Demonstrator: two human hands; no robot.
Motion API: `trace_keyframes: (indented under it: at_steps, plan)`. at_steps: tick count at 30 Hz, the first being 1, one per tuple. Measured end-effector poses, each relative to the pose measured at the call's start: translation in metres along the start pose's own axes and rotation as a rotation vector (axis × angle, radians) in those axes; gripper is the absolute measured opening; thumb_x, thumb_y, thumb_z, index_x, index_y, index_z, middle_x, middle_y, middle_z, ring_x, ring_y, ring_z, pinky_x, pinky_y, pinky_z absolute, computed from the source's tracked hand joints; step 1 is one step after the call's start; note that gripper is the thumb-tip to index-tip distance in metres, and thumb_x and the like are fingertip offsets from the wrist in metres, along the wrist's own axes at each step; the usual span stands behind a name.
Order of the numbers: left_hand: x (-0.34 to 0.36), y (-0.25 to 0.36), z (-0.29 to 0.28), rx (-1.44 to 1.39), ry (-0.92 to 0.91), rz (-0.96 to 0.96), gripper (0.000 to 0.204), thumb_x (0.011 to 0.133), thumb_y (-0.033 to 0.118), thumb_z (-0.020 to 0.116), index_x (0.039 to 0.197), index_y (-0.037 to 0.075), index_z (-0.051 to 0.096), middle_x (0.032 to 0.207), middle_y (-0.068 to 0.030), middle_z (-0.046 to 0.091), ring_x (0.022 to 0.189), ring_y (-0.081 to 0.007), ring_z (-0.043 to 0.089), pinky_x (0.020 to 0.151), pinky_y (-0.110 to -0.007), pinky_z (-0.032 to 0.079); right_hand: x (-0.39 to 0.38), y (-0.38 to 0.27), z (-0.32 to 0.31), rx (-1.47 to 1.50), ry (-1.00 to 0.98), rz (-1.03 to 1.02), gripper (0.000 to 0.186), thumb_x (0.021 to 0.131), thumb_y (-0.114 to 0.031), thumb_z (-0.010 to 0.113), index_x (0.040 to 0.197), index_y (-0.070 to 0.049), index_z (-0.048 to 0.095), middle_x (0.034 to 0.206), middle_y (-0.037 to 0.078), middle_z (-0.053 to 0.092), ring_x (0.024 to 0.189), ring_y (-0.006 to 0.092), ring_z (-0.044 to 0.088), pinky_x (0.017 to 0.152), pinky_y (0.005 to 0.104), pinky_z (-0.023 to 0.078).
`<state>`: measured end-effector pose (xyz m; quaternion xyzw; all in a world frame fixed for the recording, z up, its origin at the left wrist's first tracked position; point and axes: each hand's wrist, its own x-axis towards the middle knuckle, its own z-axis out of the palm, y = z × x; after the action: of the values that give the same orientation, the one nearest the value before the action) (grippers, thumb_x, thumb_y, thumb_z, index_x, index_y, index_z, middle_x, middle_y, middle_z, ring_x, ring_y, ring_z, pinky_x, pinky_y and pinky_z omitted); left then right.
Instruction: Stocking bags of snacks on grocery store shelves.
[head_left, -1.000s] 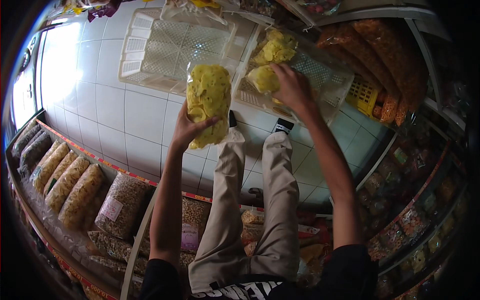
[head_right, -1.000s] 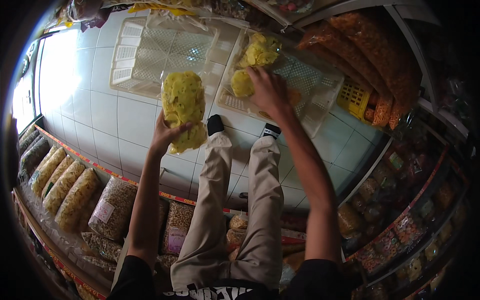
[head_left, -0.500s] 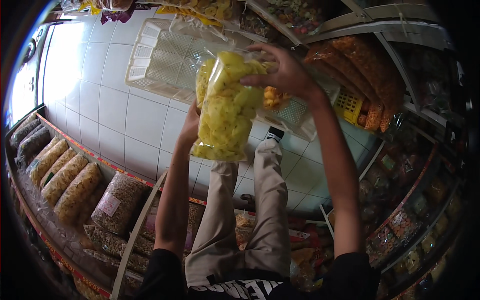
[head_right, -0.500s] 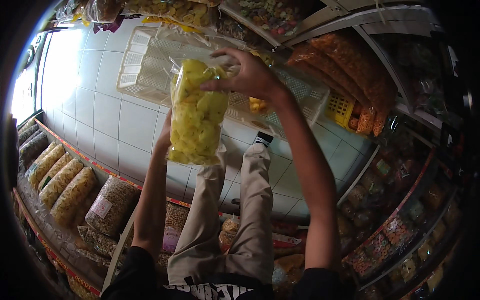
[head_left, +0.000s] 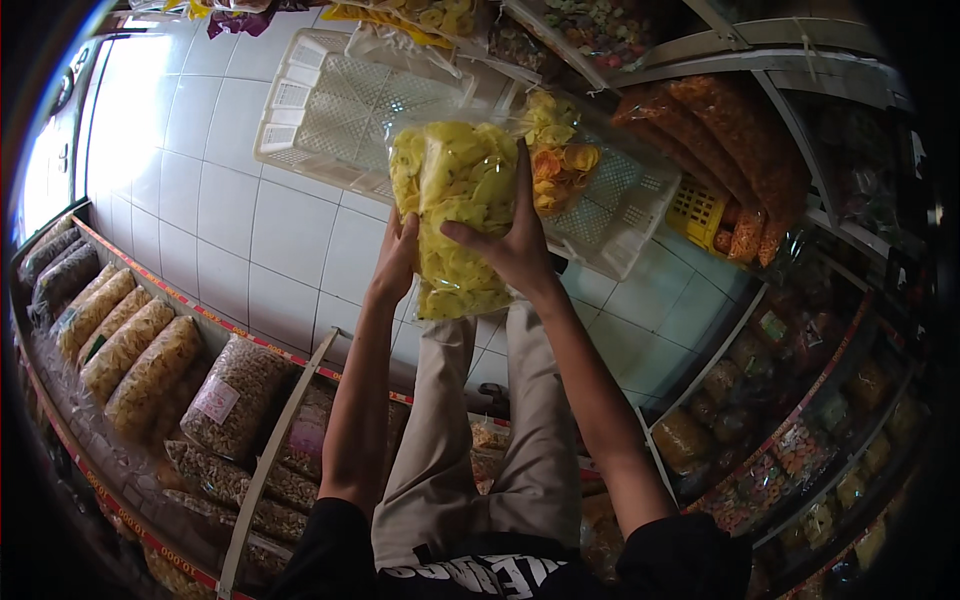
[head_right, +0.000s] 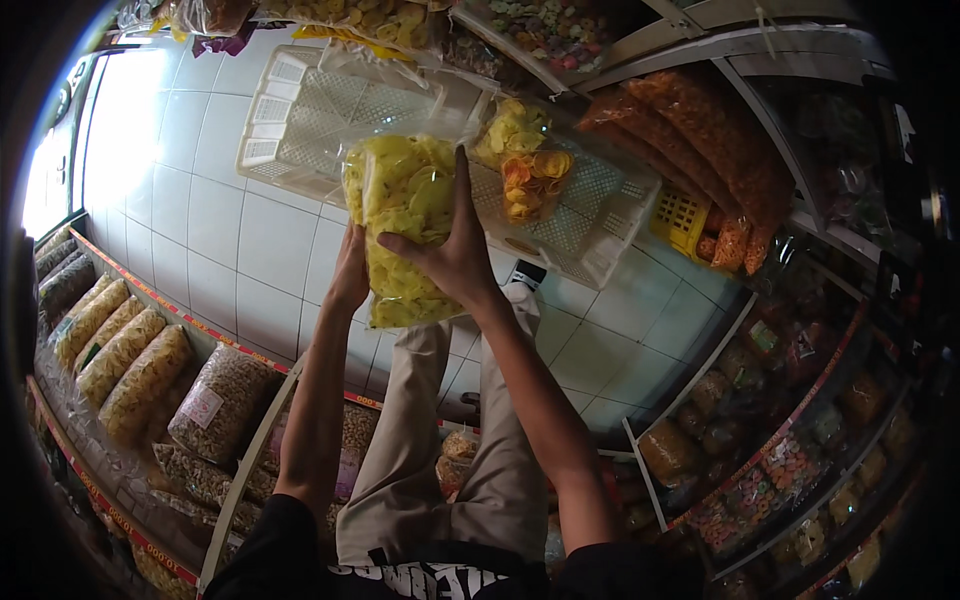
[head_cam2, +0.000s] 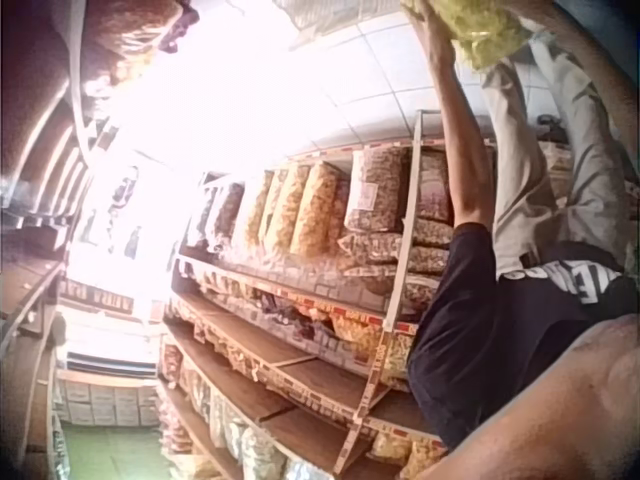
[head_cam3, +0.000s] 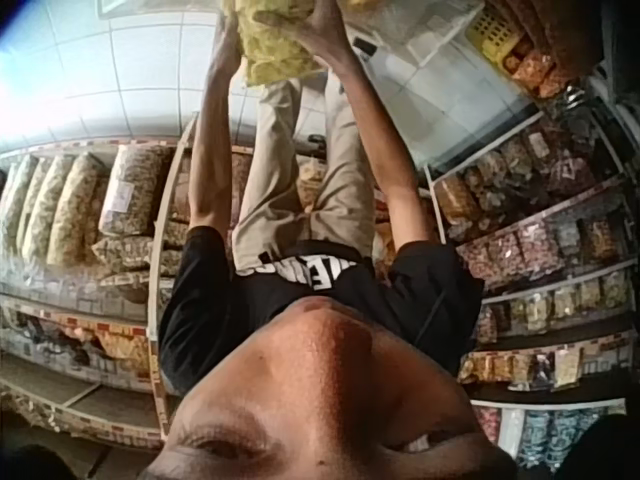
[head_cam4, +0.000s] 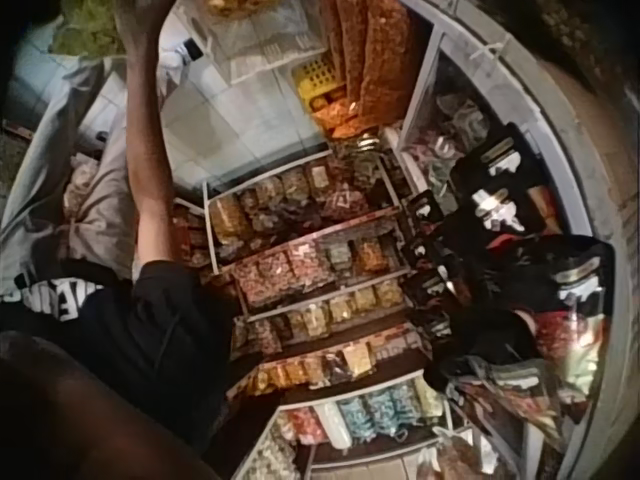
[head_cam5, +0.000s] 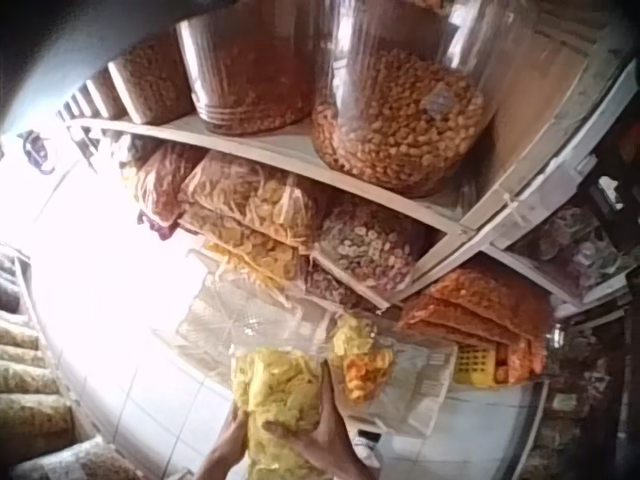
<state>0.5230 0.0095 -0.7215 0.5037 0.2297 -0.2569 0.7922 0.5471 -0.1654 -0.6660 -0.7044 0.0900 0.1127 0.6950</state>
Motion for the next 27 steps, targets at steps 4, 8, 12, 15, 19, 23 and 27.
trace_keyframes:
  at_steps: [4, 8, 12, 15, 19, 23, 27]
  plan:
    - [-0.007, -0.003, 0.004, -0.041, -0.013, -0.004, 0.082, 0.089, 0.052, 0.052, 0.146, 0.008, 0.012, 0.145, -0.016, 0.028, 0.132, -0.0261, 0.032, 0.106, -0.037, 0.032, -0.013, -0.021, -0.001, -0.18, -0.025, -0.043, 0.115, 0.07, -0.039, 0.079, 0.145, 0.003, 0.003, 0.143, 0.025, 0.025, 0.133, 0.0315, 0.03, 0.107, 0.0409, 0.029]
    - [-0.02, 0.008, 0.017, 0.102, -0.056, 0.222, 0.122, 0.062, 0.068, 0.071, 0.147, 0.008, 0.008, 0.144, -0.017, 0.03, 0.133, -0.0289, 0.03, 0.108, -0.039, 0.028, -0.018, -0.03, 0.003, -0.294, -0.052, -0.056, 0.105, 0.074, -0.043, 0.074, 0.146, -0.004, 0.007, 0.137, 0.025, 0.034, 0.127, 0.0373, 0.038, 0.104, 0.043, 0.034]
    - [-0.029, 0.016, 0.015, -0.013, -0.127, 0.042, 0.118, 0.061, 0.055, 0.079, 0.145, 0.002, 0.015, 0.142, -0.017, 0.032, 0.132, -0.0277, 0.032, 0.106, -0.039, 0.03, -0.021, -0.04, 0.003, -0.299, -0.029, -0.081, 0.104, 0.076, -0.04, 0.073, 0.146, -0.004, 0.005, 0.139, 0.026, 0.03, 0.129, 0.0371, 0.035, 0.105, 0.0434, 0.033]
    - [-0.036, 0.036, 0.026, 0.019, -0.153, 0.078, 0.118, 0.061, 0.054, 0.079, 0.145, 0.002, 0.016, 0.142, -0.0165, 0.033, 0.131, -0.0272, 0.035, 0.107, -0.038, 0.029, -0.026, -0.056, -0.003, -0.235, -0.052, -0.097, 0.102, 0.078, -0.035, 0.072, 0.146, -0.002, 0.005, 0.14, 0.026, 0.029, 0.13, 0.0363, 0.034, 0.105, 0.042, 0.032]
    - [-0.059, 0.056, 0.032, -0.015, -0.102, 0.129, 0.12, 0.058, 0.057, 0.079, 0.145, 0.001, 0.017, 0.143, -0.0167, 0.032, 0.132, -0.0272, 0.032, 0.107, -0.039, 0.029, -0.031, -0.096, -0.003, -0.295, -0.152, -0.173, 0.098, 0.077, -0.028, 0.073, 0.146, -0.001, 0.008, 0.141, 0.026, 0.028, 0.131, 0.0353, 0.034, 0.105, 0.0406, 0.032]
    - [-0.105, 0.074, 0.033, 0.017, 0.069, 0.169, 0.136, 0.046, 0.072, 0.076, 0.144, -0.001, 0.016, 0.142, -0.0167, 0.032, 0.133, -0.0265, 0.031, 0.107, -0.038, 0.029, -0.038, -0.152, 0.019, -0.366, -0.322, -0.118, 0.106, 0.073, -0.032, 0.076, 0.146, -0.002, 0.005, 0.144, 0.026, 0.026, 0.133, 0.0344, 0.032, 0.105, 0.0388, 0.031]
    - [-0.18, 0.096, 0.045, -0.094, 0.188, 0.383, 0.119, 0.057, 0.051, 0.082, 0.143, -0.001, 0.018, 0.138, -0.0143, 0.036, 0.129, -0.0239, 0.036, 0.105, -0.036, 0.031, -0.06, -0.199, 0.037, -0.437, -0.563, -0.149, 0.107, 0.072, -0.032, 0.077, 0.147, -0.007, 0.006, 0.14, 0.025, 0.032, 0.129, 0.0343, 0.038, 0.101, 0.0402, 0.037]
